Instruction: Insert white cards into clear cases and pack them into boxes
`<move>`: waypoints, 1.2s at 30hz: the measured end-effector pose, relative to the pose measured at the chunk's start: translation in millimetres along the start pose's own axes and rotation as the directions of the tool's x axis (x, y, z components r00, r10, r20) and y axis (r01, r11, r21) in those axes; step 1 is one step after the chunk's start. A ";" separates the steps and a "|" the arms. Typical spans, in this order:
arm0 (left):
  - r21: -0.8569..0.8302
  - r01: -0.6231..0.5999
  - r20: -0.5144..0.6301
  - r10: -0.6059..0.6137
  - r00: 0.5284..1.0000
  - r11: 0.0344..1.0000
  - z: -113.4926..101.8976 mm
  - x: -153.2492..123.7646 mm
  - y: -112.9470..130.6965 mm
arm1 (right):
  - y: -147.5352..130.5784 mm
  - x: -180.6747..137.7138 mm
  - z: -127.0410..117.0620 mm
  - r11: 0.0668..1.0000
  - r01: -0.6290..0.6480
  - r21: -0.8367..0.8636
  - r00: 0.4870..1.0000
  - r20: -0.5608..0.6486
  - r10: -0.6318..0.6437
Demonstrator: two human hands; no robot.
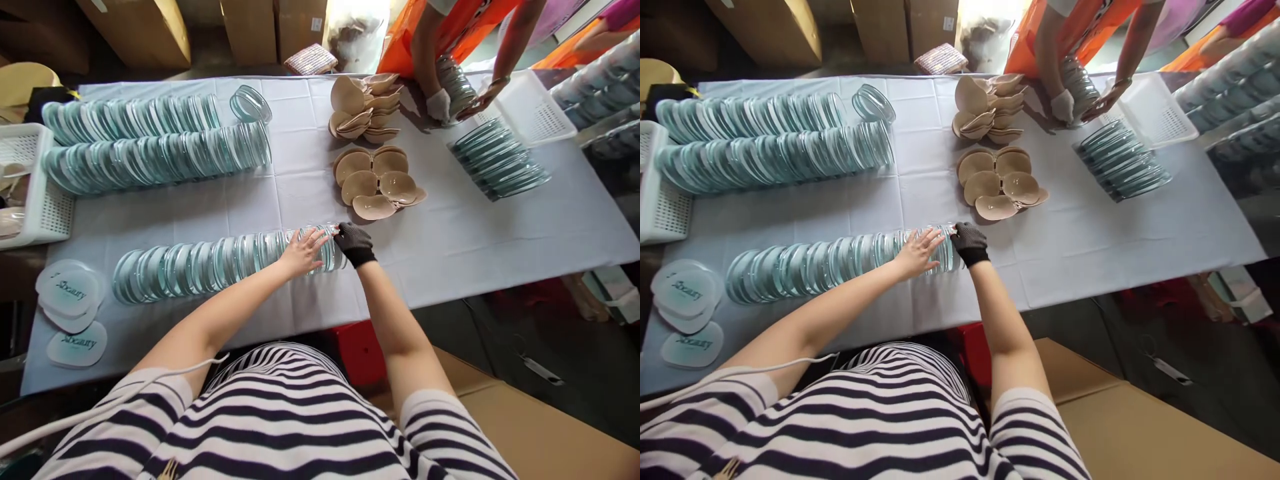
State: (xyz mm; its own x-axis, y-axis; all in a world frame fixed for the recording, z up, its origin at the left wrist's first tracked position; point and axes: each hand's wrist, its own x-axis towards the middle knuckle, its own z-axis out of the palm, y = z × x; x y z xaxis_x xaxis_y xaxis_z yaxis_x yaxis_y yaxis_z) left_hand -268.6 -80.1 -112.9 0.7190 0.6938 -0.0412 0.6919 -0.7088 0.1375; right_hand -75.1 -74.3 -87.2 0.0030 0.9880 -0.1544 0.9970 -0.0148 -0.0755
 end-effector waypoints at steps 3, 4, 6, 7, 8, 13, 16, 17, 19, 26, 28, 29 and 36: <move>0.011 -0.020 0.040 0.019 0.999 1.000 3.9 12.0 4.9 | -8.5 58.5 -34.2 0.987 0.077 -0.142 0.946 0.322 -0.027; 0.020 -0.019 0.041 0.018 0.999 1.000 5.0 13.7 5.5 | -13.3 71.5 -40.4 0.981 0.108 -0.160 0.923 0.383 -0.040; 0.035 -0.020 0.033 0.018 0.999 0.999 6.4 14.3 5.7 | -19.9 82.5 -46.3 0.971 0.166 -0.171 0.905 0.418 -0.081; 0.038 -0.019 0.033 0.018 0.999 0.999 6.6 13.9 5.6 | -20.3 80.0 -46.5 0.964 0.202 -0.175 0.903 0.414 -0.114; 0.036 -0.017 0.036 0.015 0.999 0.999 6.7 13.4 5.6 | -18.4 72.4 -44.8 0.956 0.237 -0.173 0.907 0.392 -0.154; -0.013 0.002 0.030 -0.002 1.000 1.000 4.5 12.7 7.6 | 12.2 -11.8 -2.9 0.986 0.150 -0.076 0.986 0.081 -0.144; -0.033 0.000 0.036 0.001 0.999 0.999 2.1 12.2 7.5 | 23.4 -59.7 50.7 0.998 0.061 0.014 0.998 -0.015 -0.060; -0.036 0.001 0.037 0.001 0.999 0.999 1.7 11.8 7.3 | 23.3 -70.1 70.4 0.998 0.040 0.039 0.999 -0.008 -0.040; -0.038 0.003 0.037 -0.001 0.999 0.999 2.0 11.6 7.2 | 18.5 -81.9 106.9 0.996 0.005 0.088 1.000 0.027 -0.007; -0.159 0.013 0.039 -0.007 0.999 0.987 -6.0 14.4 2.5 | 0.7 -91.0 155.4 0.942 -0.187 0.279 0.982 0.050 0.180; -0.260 0.045 -0.019 -0.052 0.998 0.965 -21.2 2.9 -18.0 | -5.8 -101.0 153.6 0.905 -0.208 0.372 0.978 0.068 0.197; -0.293 0.077 -0.063 -0.100 0.993 0.953 -30.2 -7.7 -33.6 | -12.1 -106.0 152.3 0.872 -0.223 0.436 0.975 0.089 0.205; -0.145 0.529 -0.022 -0.537 0.843 0.836 -52.6 -126.0 -145.9 | -136.9 -101.5 150.9 -0.002 -0.626 0.780 0.758 0.607 -0.238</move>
State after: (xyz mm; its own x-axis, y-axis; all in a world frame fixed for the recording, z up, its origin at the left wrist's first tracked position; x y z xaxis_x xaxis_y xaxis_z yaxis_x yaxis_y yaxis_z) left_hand -463.6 -57.4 -75.7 0.2334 0.9685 -0.0867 0.9490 -0.2075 0.2372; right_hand -223.5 -195.7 -209.8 -0.2822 0.6589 -0.6973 -0.0639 -0.7381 -0.6716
